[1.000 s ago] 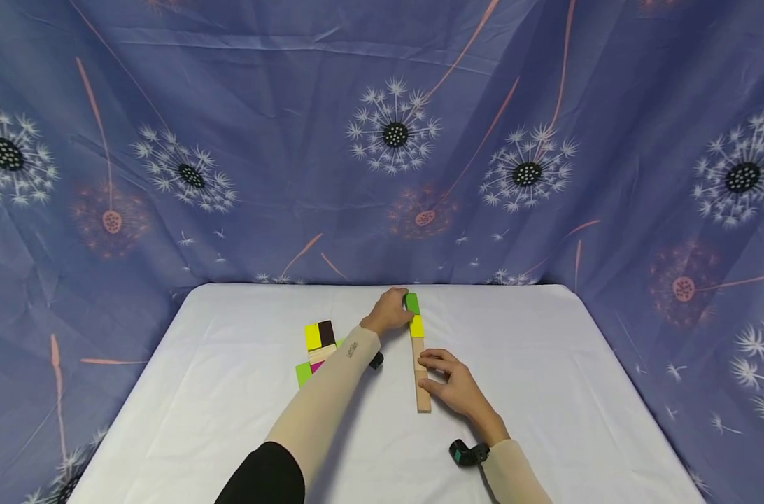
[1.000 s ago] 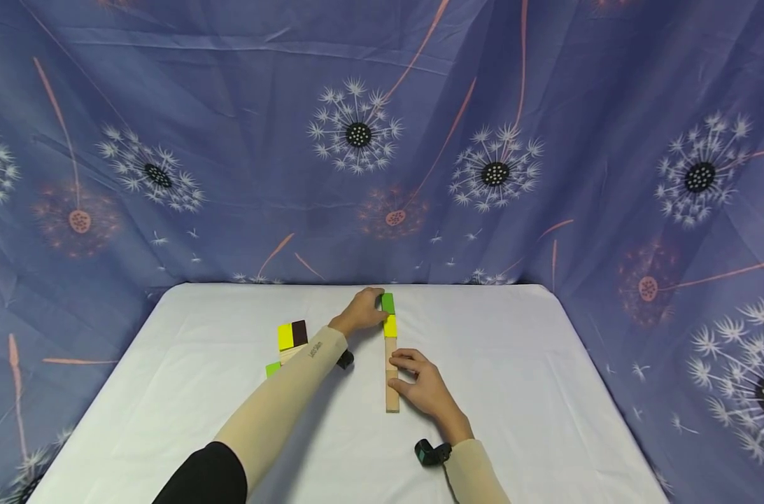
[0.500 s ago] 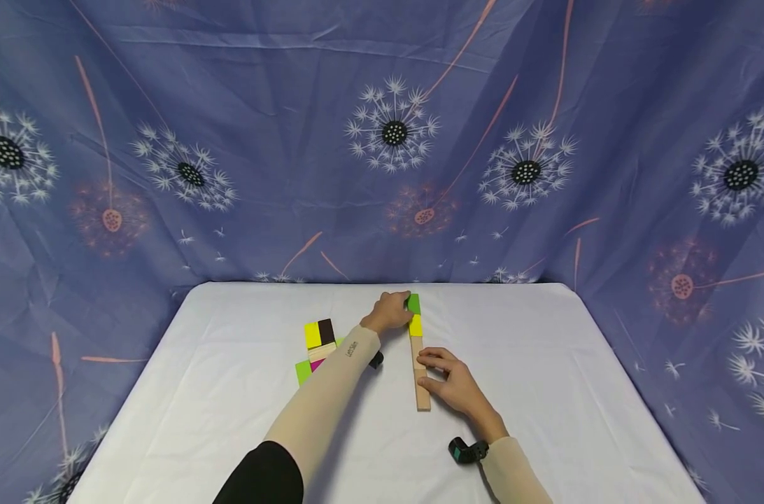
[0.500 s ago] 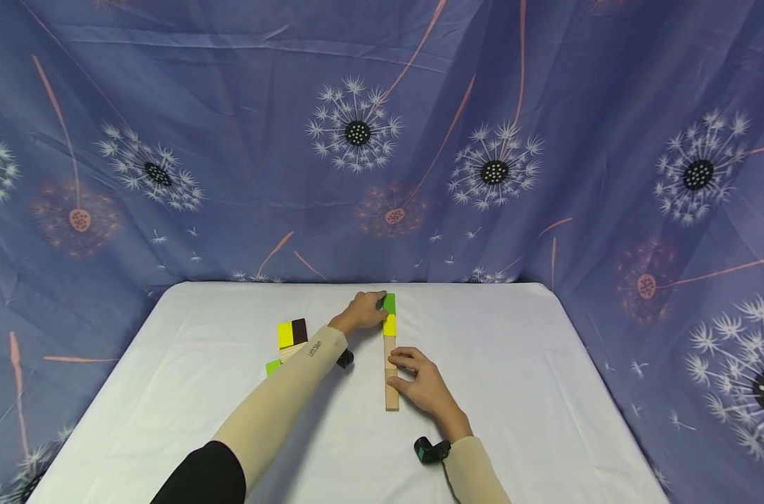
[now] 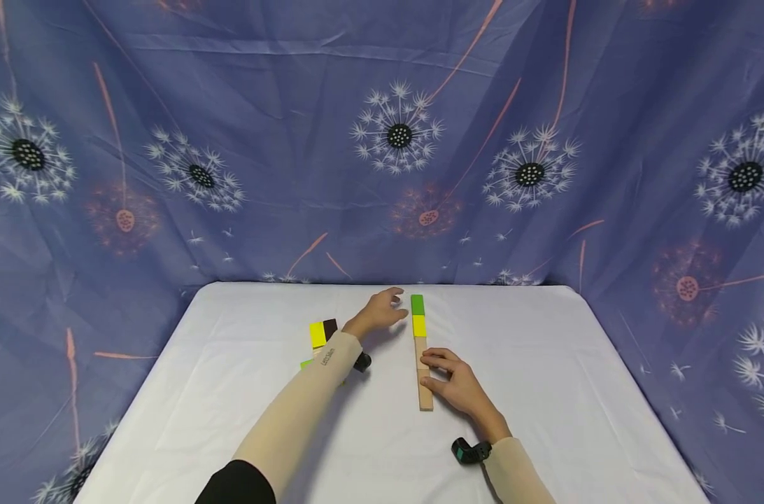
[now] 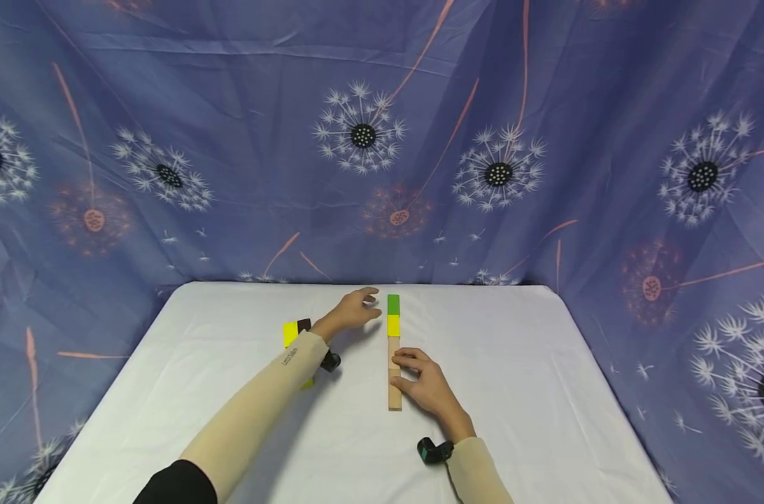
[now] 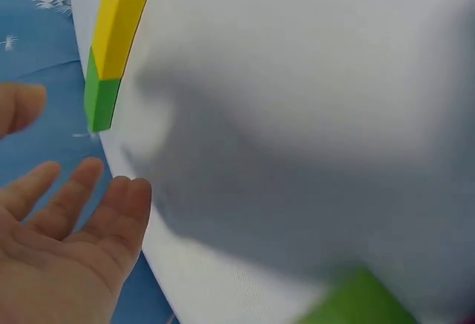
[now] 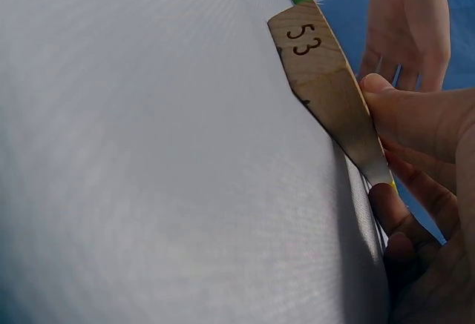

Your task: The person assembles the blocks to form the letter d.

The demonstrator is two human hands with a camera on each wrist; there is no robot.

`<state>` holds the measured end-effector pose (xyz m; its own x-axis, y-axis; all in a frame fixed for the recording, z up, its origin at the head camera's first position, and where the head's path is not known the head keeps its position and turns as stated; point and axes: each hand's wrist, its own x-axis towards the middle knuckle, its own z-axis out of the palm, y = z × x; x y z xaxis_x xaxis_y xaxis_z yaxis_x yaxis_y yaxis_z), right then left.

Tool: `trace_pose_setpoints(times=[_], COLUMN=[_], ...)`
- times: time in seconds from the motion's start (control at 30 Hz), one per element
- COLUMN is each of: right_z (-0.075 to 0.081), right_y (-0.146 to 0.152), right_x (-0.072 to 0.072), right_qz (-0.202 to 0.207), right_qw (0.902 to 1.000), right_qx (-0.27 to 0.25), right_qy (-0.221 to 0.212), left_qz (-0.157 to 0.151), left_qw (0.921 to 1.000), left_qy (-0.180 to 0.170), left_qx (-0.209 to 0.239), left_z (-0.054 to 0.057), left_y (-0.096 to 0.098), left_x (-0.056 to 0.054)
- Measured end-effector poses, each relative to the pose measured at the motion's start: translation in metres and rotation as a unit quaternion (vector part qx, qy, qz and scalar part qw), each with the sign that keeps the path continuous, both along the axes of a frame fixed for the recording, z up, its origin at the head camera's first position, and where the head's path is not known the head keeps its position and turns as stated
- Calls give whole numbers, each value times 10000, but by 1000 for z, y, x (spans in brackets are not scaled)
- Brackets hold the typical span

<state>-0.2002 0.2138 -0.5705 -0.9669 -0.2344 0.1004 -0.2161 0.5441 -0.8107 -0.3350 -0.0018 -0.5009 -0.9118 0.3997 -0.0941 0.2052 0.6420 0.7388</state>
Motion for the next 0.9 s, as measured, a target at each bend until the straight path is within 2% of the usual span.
trace_pose_setpoints(times=[0.23, 0.4, 0.53, 0.77, 0.9], right_z=[1, 1, 0, -2, -2], right_y=[-1, -1, 0, 0, -1], right_x=[0, 1, 1, 2, 2], right_qz=[40, 41, -15, -6, 5], right_qw=[10000, 10000, 10000, 10000, 9999], right_qx=[-13, -17, -22, 5, -6], right_qy=[-32, 50, 70, 61, 124], left_qz=[-106, 83, 127, 183, 260], left_qw=[9992, 9976, 9964, 9949, 9952], left_qy=[370, 667, 806, 983, 941], left_qx=[123, 154, 226, 99, 96], left_z=[14, 26, 31, 35, 29], left_y=[-33, -62, -88, -125, -137], left_x=[23, 44, 57, 74, 88])
